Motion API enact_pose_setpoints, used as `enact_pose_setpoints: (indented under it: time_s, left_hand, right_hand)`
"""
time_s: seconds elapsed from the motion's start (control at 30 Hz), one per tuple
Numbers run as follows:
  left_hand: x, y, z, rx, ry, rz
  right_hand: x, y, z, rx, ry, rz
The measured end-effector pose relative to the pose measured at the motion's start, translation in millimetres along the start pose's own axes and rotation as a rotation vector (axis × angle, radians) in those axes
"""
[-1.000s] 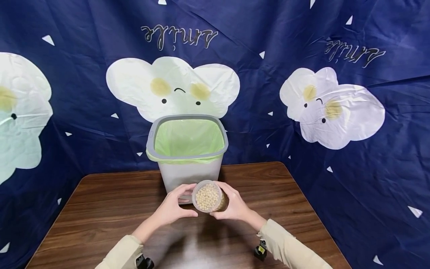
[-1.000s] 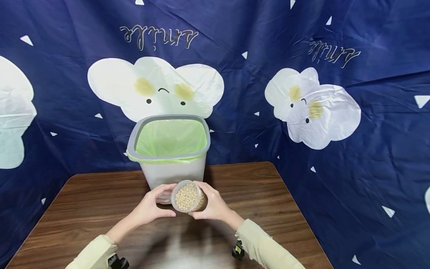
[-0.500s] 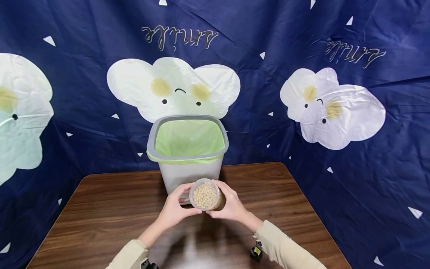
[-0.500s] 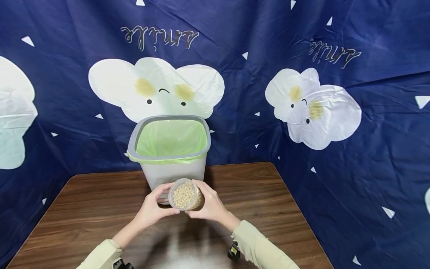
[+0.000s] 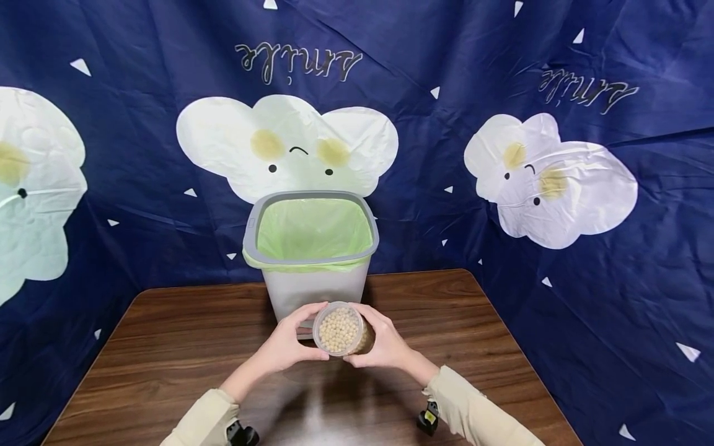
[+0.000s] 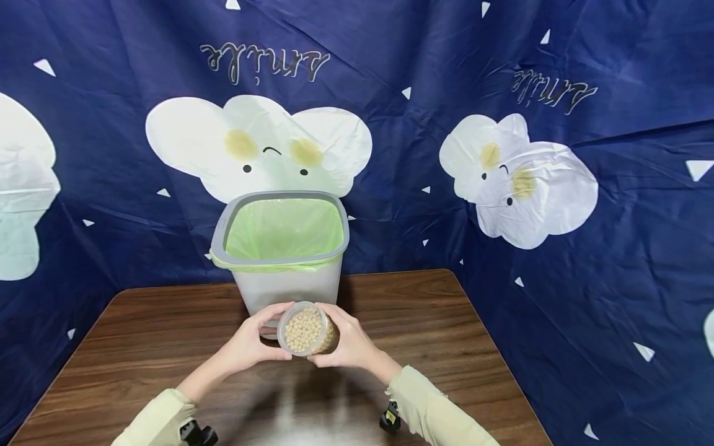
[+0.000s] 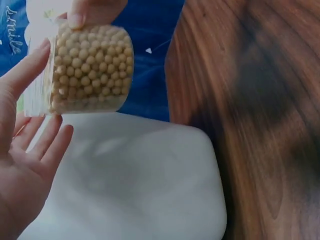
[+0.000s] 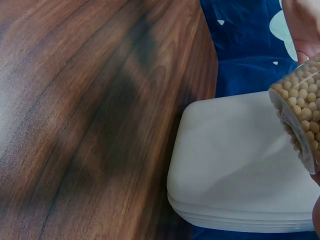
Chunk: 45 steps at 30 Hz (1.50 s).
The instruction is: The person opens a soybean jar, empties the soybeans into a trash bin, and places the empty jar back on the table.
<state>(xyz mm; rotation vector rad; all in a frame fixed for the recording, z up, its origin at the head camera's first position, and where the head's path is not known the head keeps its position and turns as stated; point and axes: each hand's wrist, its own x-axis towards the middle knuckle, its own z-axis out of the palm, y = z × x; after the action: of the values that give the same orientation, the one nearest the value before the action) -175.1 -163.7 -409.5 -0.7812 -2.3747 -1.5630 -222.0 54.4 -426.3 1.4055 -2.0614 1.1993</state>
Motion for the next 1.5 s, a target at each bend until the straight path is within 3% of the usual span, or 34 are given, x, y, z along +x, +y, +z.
enact_pose_setpoints:
  time_s: [0.1, 0.27, 0.4, 0.63, 0.8, 1.0, 1.1, 1.33, 1.5]
  left_hand:
    - [-0.3, 2.0, 0.2, 0.007, 0.012, -0.006]
    - [-2.0, 4.1, 4.9, -0.01, 0.094, -0.041]
    - [-2.6, 3.7, 7.7, -0.017, 0.147, -0.03]
    - [-1.5, 5.1, 8.4, -0.022, 0.199, -0.022]
    - [-3.4, 0.3, 4.9, -0.007, 0.228, -0.05]
    - [-9.1, -27.4, -5.9, 0.049, 0.275, -0.016]
    - [-13.5, -26.7, -15.7, 0.085, 0.295, -0.014]
    - [-27.2, -14.8, -36.5, 0.192, 0.339, -0.019]
    - [-45.3, -39.5, -47.6, 0.241, 0.37, -0.092]
  right_hand:
    - [-1, 1, 2, 0.003, -0.002, 0.001]
    - [0, 0, 6, -0.017, 0.042, 0.009]
    - [-1, 2, 9, -0.034, 0.067, 0.029]
    - [-15, 31, 19, -0.075, 0.086, 0.065]
    - [-20, 36, 19, -0.09, 0.087, 0.07]
    - [-12, 17, 7, -0.078, 0.104, 0.063]
    - [-6, 2, 0, -0.069, 0.117, 0.059]
    - [-9, 5, -3, -0.085, 0.139, 0.073]
    - [-18, 23, 1, -0.09, 0.135, 0.089]
